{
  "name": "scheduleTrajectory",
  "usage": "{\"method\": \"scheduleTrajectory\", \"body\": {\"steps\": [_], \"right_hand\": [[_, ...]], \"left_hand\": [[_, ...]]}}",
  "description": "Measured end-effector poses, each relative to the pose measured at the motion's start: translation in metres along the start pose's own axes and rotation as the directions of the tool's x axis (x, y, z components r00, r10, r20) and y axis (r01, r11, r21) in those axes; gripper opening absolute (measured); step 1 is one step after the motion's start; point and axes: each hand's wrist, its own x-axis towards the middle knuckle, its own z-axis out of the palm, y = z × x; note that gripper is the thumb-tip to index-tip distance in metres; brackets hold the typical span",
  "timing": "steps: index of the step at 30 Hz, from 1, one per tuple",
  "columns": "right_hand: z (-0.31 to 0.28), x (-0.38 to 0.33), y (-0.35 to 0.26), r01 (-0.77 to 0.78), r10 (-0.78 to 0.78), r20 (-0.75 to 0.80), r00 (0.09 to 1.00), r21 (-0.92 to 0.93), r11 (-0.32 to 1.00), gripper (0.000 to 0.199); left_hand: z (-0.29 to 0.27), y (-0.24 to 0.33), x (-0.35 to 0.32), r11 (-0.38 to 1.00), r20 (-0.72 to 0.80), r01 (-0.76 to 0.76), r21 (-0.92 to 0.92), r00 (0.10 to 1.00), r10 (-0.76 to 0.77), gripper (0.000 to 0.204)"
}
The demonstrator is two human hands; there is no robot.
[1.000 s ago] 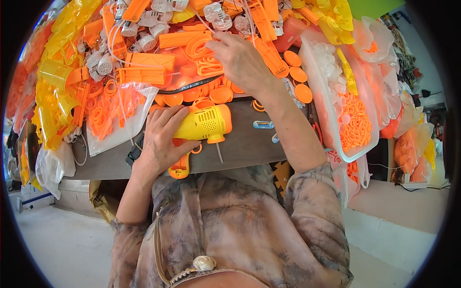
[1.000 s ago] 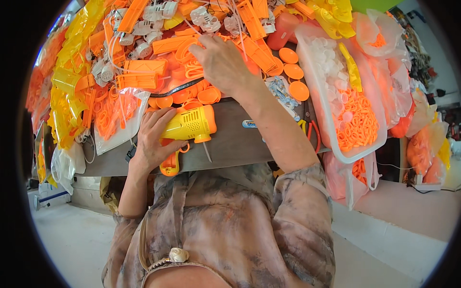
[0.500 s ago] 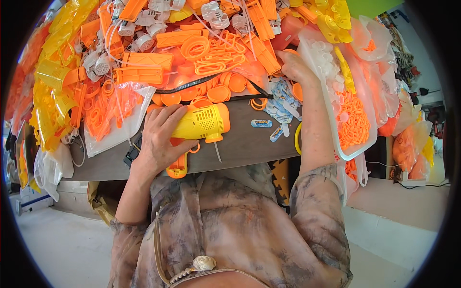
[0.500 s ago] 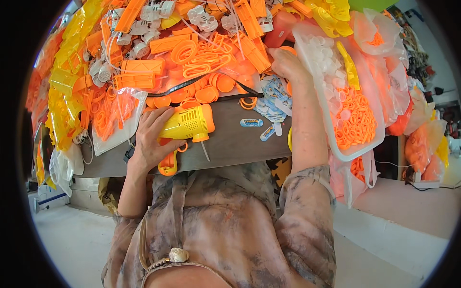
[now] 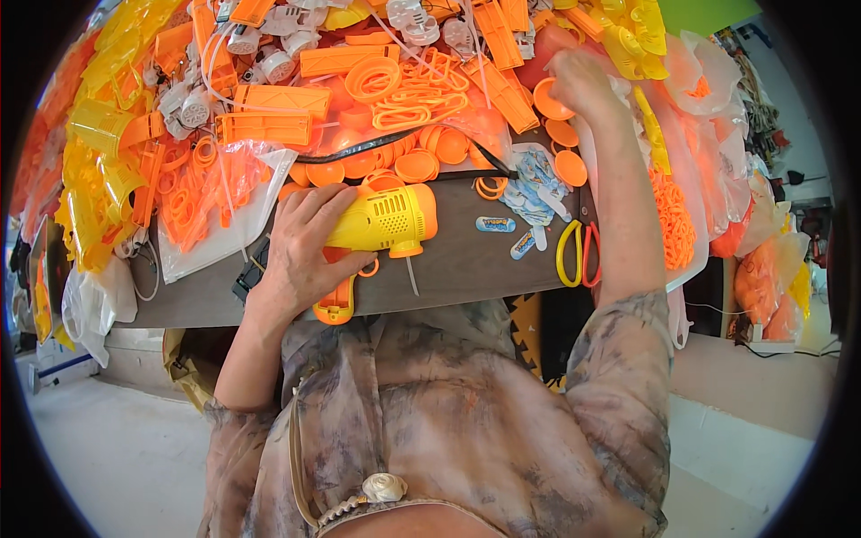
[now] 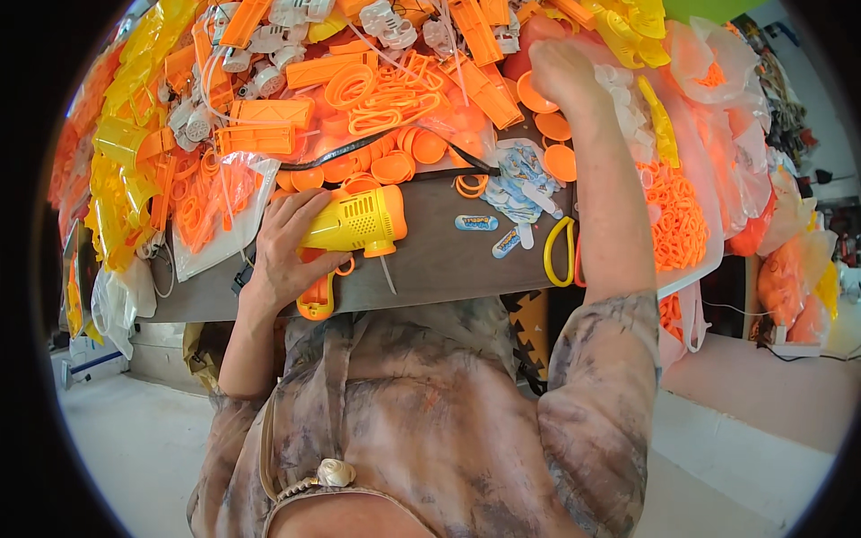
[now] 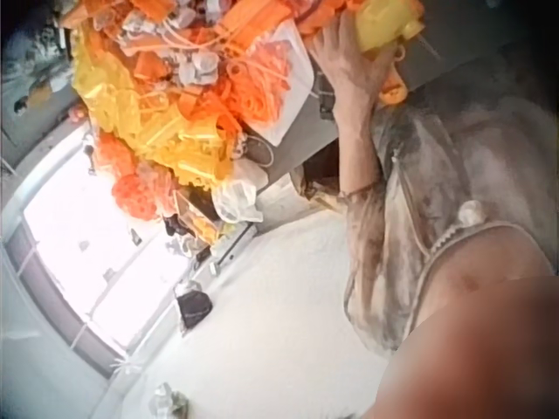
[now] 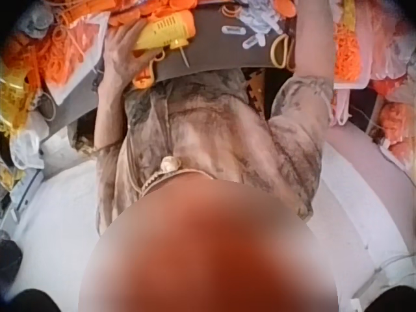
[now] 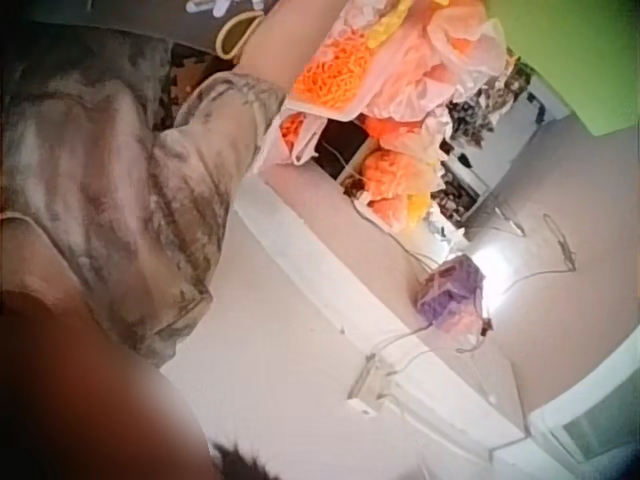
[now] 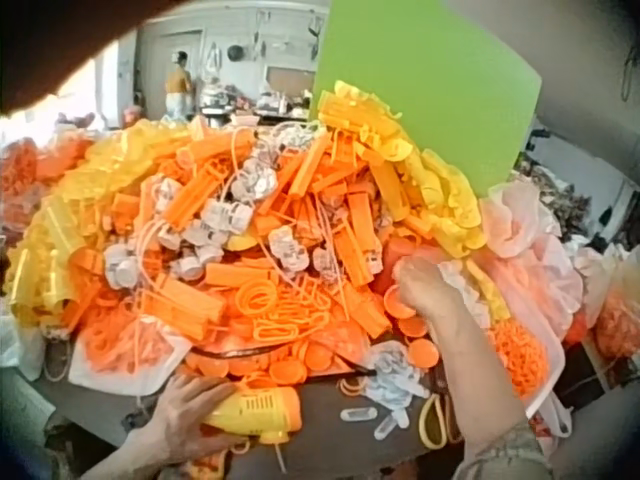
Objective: Assembling a yellow plastic toy dart gun by installing internal mechanisms and fitting the outer casing.
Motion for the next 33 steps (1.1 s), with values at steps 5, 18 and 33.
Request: {"method": "scheduleTrajectory", "body": {"steps": [5, 18, 33], "right_hand": [[-0.014, 0.013, -0.014, 0.194, -0.126, 0.27, 0.955, -0.243, 0.951, 0.01], [-0.068, -0.007, -0.029, 0.113, -0.187, 0.153, 0.97, 0.396, 0.911, 0.022], [-0.068, -0.065, -0.213, 0.41, -0.208, -0.422, 0.883, 0.472, 0.781, 0.039]], "left_hand": [[0.0, 0.001, 0.001, 1.0, 0.008, 0.014, -0.004, 1.0, -0.014, 0.066], [-0.019, 0.015, 0.02, 0.998, -0.134, -0.063, 0.007, 0.989, 0.063, 0.069], [0.002, 0.007, 0.065, -0.588, 0.111, -0.015, -0.809, 0.978, -0.178, 0.041]]}}
